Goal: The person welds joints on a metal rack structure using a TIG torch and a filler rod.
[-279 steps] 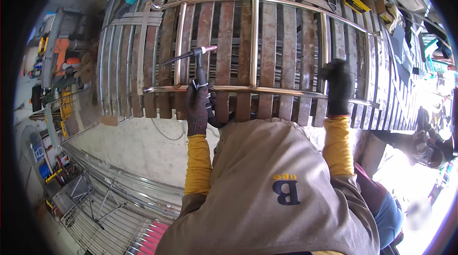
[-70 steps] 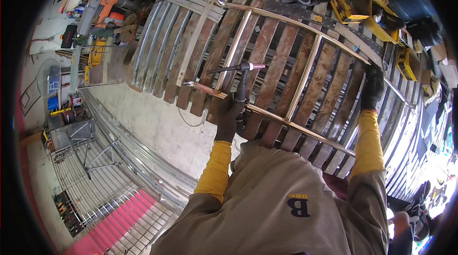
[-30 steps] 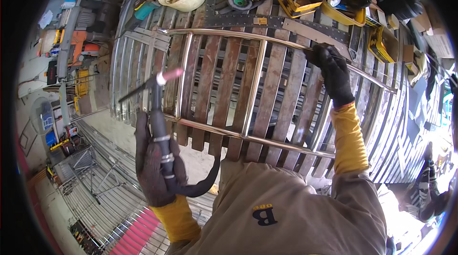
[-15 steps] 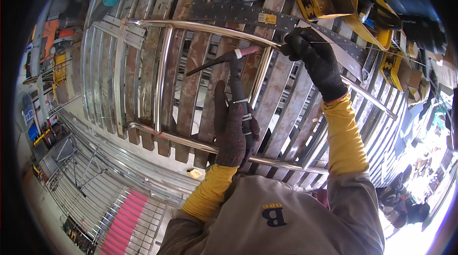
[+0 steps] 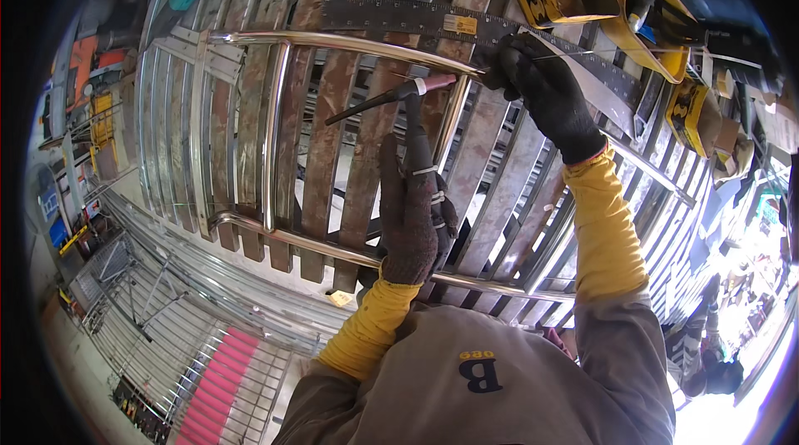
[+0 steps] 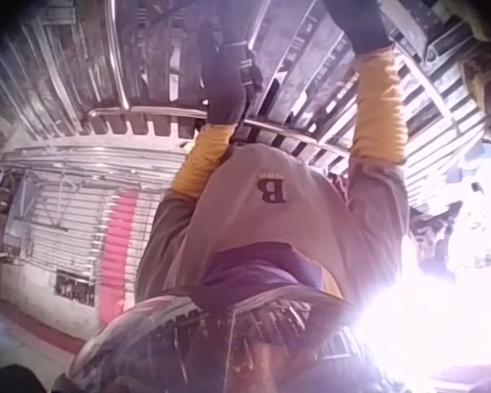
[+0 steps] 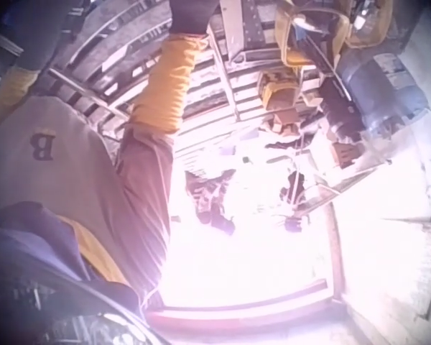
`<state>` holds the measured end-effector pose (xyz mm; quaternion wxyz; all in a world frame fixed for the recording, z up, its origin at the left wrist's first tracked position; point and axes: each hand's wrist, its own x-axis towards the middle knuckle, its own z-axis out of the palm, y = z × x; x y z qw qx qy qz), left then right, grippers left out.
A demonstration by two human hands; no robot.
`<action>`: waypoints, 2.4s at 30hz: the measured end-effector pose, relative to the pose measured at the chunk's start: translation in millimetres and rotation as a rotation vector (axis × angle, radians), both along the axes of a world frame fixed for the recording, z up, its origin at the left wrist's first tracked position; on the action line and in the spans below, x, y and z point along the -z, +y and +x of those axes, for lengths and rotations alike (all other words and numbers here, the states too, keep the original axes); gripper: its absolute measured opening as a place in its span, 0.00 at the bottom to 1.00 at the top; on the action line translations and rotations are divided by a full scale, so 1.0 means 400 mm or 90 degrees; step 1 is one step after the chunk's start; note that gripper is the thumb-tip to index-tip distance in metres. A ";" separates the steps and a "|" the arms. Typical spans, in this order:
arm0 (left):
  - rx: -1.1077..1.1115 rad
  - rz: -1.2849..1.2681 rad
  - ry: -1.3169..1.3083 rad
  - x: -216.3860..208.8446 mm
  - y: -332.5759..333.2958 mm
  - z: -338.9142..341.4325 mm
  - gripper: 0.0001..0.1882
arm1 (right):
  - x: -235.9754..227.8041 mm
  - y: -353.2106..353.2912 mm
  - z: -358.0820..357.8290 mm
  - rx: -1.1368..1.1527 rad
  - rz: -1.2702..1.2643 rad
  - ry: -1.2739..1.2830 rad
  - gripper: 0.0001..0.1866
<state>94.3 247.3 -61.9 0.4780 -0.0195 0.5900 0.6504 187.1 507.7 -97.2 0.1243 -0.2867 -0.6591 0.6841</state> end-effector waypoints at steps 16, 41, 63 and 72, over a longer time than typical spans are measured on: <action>0.006 -0.022 0.080 0.003 0.008 0.001 0.41 | -0.021 -0.005 -0.033 0.050 -0.047 0.037 0.22; 0.062 -0.081 0.283 0.065 -0.014 0.011 0.39 | -0.003 0.000 -0.025 0.019 -0.045 0.032 0.23; 0.238 -0.119 0.598 0.153 -0.088 0.013 0.34 | -0.016 -0.007 -0.025 0.012 -0.031 0.022 0.21; 0.244 0.020 0.869 0.134 -0.046 -0.002 0.30 | 0.017 -0.023 -0.019 0.045 0.021 0.057 0.23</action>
